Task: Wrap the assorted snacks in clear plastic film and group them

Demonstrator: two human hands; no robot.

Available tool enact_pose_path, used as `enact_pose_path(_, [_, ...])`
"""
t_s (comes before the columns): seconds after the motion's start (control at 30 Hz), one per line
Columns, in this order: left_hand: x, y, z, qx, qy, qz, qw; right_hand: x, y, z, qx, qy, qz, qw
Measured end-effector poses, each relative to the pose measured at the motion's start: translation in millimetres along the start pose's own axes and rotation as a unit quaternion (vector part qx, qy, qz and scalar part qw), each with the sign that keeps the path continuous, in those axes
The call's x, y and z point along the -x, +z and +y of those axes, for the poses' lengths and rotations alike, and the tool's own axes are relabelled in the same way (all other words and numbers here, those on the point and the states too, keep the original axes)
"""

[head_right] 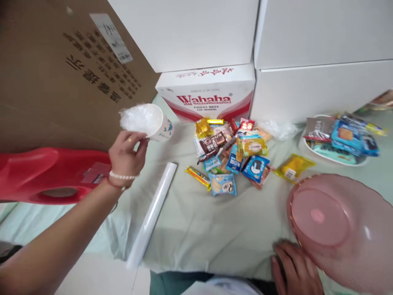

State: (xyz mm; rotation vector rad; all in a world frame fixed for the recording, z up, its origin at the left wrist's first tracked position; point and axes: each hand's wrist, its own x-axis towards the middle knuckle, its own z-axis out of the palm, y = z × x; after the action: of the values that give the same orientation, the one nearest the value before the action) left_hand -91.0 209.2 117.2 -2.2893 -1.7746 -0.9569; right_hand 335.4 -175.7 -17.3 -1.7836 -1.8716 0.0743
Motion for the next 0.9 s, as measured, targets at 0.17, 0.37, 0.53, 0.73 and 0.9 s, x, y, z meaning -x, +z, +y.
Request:
enact_pose_path(0.17, [125, -38.7, 109, 0.105, 0.204, -0.086, 0.970, -56, -33, -44, -0.028, -0.021, 0.073, 0.997])
enact_pose_path(0.37, [220, -20.7, 194, 0.194, 0.268, -0.122, 0.936, -142, -63, -95, -0.066, -0.141, 0.012, 0.988])
enact_pose_path(0.53, [245, -11.2, 203, 0.226, 0.223, -0.111, 0.942, -191, -48, -108, 0.039, -0.117, -0.358, 0.926])
enact_pose_path(0.73, [258, -2.7, 196, 0.255, 0.115, -0.074, 0.957, -206, -37, -137, 0.153, -0.098, -0.476, 0.861])
enact_pose_path(0.9, [263, 6.7, 193, 0.281, 0.132, -0.050, 0.949, -215, -26, -146, 0.176, -0.124, -0.521, 0.826])
